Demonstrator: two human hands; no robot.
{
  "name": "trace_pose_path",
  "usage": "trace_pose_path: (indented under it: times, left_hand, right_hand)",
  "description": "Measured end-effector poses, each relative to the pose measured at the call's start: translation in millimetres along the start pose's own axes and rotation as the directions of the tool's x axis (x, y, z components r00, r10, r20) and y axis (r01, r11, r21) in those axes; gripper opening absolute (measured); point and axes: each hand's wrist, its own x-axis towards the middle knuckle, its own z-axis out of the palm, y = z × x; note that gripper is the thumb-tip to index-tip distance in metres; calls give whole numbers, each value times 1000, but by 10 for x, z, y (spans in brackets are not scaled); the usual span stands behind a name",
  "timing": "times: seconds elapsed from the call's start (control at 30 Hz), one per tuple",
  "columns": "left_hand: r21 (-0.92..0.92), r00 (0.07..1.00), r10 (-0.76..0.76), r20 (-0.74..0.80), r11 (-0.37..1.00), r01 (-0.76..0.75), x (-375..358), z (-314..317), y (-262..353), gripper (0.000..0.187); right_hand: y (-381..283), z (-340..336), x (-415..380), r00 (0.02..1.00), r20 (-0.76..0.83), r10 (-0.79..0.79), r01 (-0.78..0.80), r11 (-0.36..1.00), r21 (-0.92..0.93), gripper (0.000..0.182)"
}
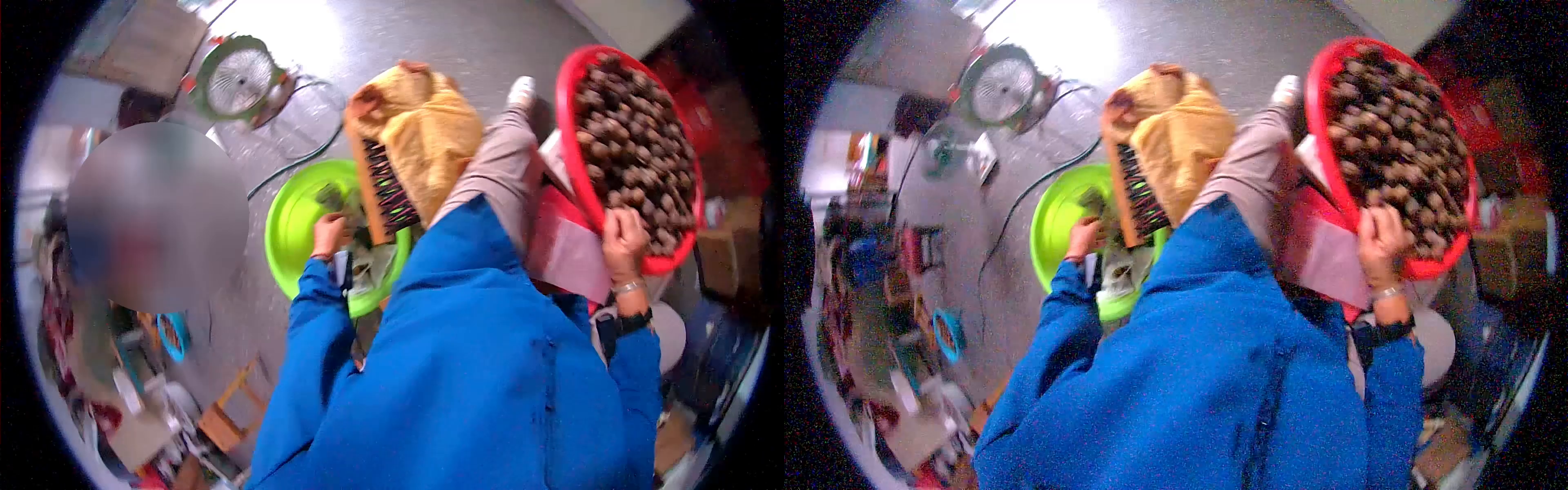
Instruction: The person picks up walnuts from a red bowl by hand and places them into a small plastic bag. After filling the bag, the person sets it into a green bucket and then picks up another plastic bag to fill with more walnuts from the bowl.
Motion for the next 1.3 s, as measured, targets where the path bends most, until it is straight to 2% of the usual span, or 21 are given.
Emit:
trace_pose_path:
  times: [0.07, 0.1, 0.17, 0.23, 0.33, 0.37, 0.43, 0.5, 0.53, 0.63, 0.67, 0.7, 0.73, 0.77, 0.83, 0.9, 0.97, 1.1, 1.13, 1.2, 1.3]
  left_hand:
    - [53, 990, 112, 85, 992, -116, -55, 131, 274, 39]
    - [-61, 980, 184, 79, 982, -180, 7, 209, 308, 34]
    - [-167, 954, 284, 94, 949, -266, -59, 387, 591, 23]
    - [-94, 922, 384, 48, 921, -379, -406, 664, 1017, 19]
    - [-128, 896, 437, 78, 896, -426, -761, 993, 1412, 16]
    - [-152, 862, 484, 149, 873, -464, -829, 1088, 1508, 15]
    - [-182, 815, 535, 223, 844, -504, -986, 1286, 1632, 15]
    - [-189, 804, 518, 290, 855, -483, -1166, 1539, 1722, 14]
    - [-213, 788, 517, 334, 856, -471, -1303, 1672, 1776, 14]
    - [-151, 733, 466, 497, 877, -455, -1550, 2006, 1813, 15]
    - [-137, 722, 435, 538, 890, -435, -1675, 2124, 1828, 15]
    - [-122, 708, 404, 579, 902, -414, -1789, 2229, 1847, 15]
    - [-139, 625, 424, 655, 881, -452, -1822, 2308, 1833, 16]
    - [-95, 621, 392, 679, 885, -455, -1881, 2403, 1829, 16]
    - [-74, 576, 364, 732, 883, -464, -1921, 2573, 1767, 17]
    - [-86, 512, 343, 788, 884, -459, -1933, 2699, 1692, 19]
    - [-18, 501, 296, 813, 873, -487, -2021, 2795, 1678, 20]
    - [71, 448, 203, 870, 849, -523, -2129, 2902, 1657, 22]
    - [74, 429, 174, 886, 861, -503, -2104, 2927, 1614, 23]
    - [94, 408, 123, 905, 877, -471, -2046, 2949, 1551, 25]
    - [95, 426, 115, 897, 893, -440, -2018, 2947, 1549, 24]
  right_hand:
    - [39, -3, -22, 1000, -2, 29, -29, 999, 16, 8]
    - [79, -13, -8, 1000, -9, 8, -8, 1000, 13, 9]
    - [28, -95, 14, 999, -6, 54, -54, 998, 26, 9]
    - [7, -165, 7, 997, -33, 72, -68, 992, 105, 9]
    - [-114, -327, -60, 990, -58, -128, 131, 991, 38, 7]
    - [-132, -385, -64, 964, 36, -262, 263, 965, -11, 6]
    - [-191, -301, -200, 880, 72, -470, 468, 883, 35, 12]
    - [-273, -148, -403, 899, 224, -375, 357, 926, 120, 16]
    - [-260, -59, -504, 876, 333, -348, 335, 937, 100, 19]
    - [-46, 211, -810, 828, 560, -34, 11, 999, 44, 22]
    - [-3, 232, -829, 833, 552, -23, 2, 999, 40, 22]
    - [50, 250, -837, 782, 615, 101, -78, 995, -64, 26]
    - [61, 229, -815, 715, 662, 226, -149, 974, -172, 31]
    - [67, 208, -794, 719, 654, 235, -157, 972, -176, 31]
    - [56, 187, -765, 611, 700, 368, -258, 930, -263, 39]
    - [79, 259, -820, 598, 703, 384, -287, 922, -260, 41]
    - [90, 335, -887, 669, 653, 355, -264, 935, -239, 40]
    - [176, 488, -937, 576, 710, 406, -360, 905, -226, 24]
    - [165, 470, -904, 576, 709, 407, -362, 905, -224, 24]
    - [155, 426, -840, 513, 731, 450, -412, 876, -250, 23]
    - [228, 420, -791, 530, 739, 416, -387, 894, -226, 24]
